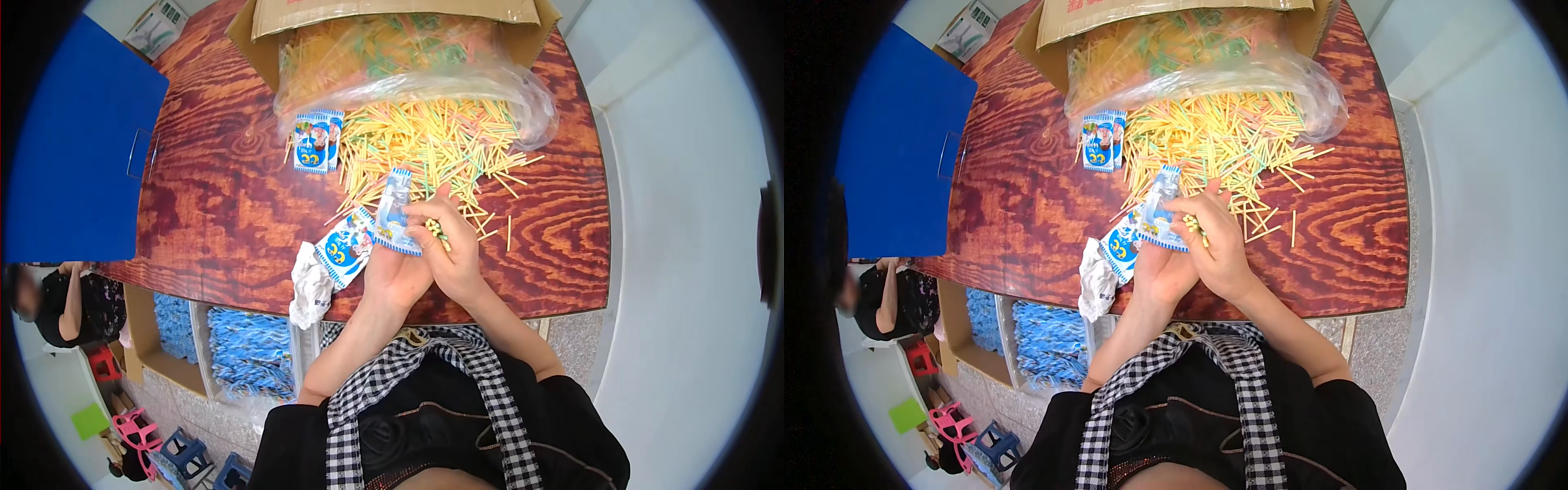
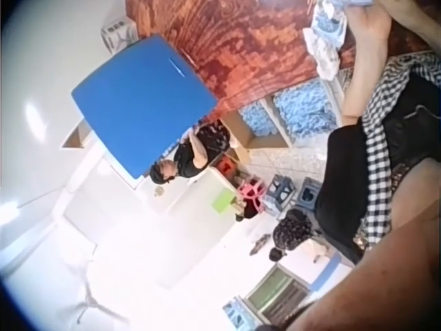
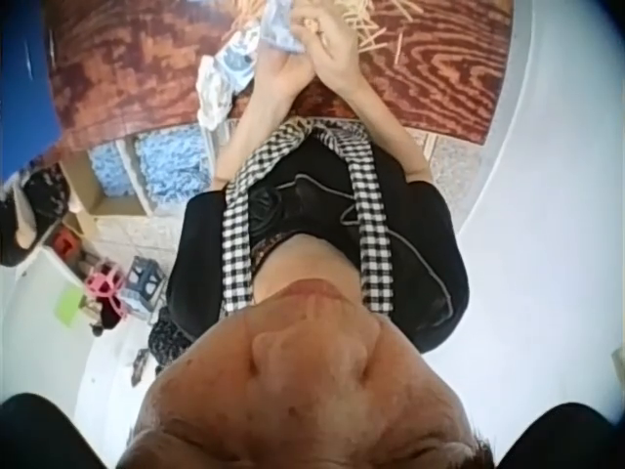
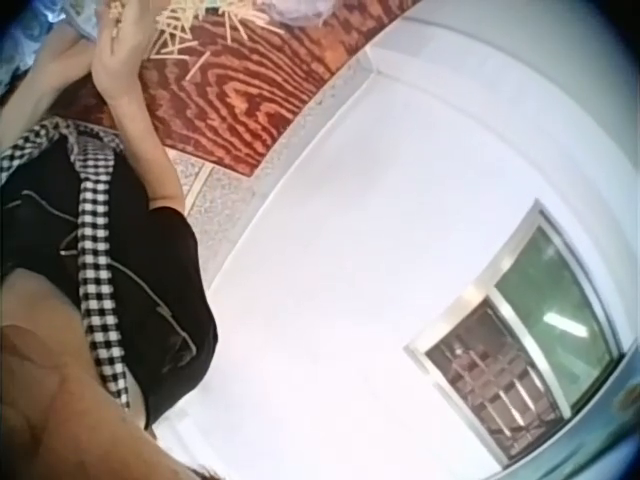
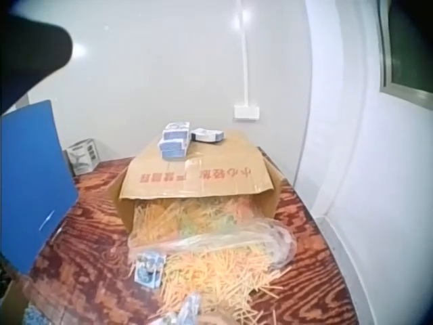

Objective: Packaging yellow toy sticks into small blue plastic bags.

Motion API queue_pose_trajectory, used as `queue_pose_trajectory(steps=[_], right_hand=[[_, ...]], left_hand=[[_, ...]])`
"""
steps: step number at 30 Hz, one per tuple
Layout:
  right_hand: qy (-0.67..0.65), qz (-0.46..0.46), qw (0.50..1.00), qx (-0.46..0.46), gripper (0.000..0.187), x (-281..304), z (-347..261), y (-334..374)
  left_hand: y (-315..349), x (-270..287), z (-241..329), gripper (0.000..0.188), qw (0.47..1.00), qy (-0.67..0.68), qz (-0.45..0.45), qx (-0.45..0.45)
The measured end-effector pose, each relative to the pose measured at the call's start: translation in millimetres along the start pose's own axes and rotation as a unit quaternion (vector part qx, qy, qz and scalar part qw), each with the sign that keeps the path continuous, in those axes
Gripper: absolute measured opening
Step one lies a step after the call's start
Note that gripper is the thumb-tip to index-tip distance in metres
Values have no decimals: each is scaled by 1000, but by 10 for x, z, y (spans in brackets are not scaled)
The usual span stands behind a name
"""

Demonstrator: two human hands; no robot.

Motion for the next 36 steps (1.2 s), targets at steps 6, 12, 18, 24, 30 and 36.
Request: queue_pose_trajectory(steps=[6,12,18,24,30,36], right_hand=[[-146,-54,986,-56,8,104,70,-10],[-352,-62,898,-255,13,149,236,10],[-364,-85,862,-343,19,80,343,60],[-354,-180,844,-359,19,221,382,43],[-307,-212,870,-322,15,172,574,207],[-378,-97,886,-249,21,261,291,-88]], left_hand=[[-256,520,267,37,936,114,-310,126],[3,565,653,14,914,-348,-127,-168],[301,338,487,6,639,-692,-230,-246],[347,136,357,7,323,-850,-279,-309],[281,201,313,7,275,-875,-294,-269],[284,383,475,32,886,-399,-160,-172]])
Point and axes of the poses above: each hand's wrist, its own y-axis away from the middle knuckle, its own x-axis out of the back of the hand, z = x × y, the point moved 1 cm from there along -y, towards the middle knuckle, and after that the axes turned 3 degrees about y, right-handed, at the moved point
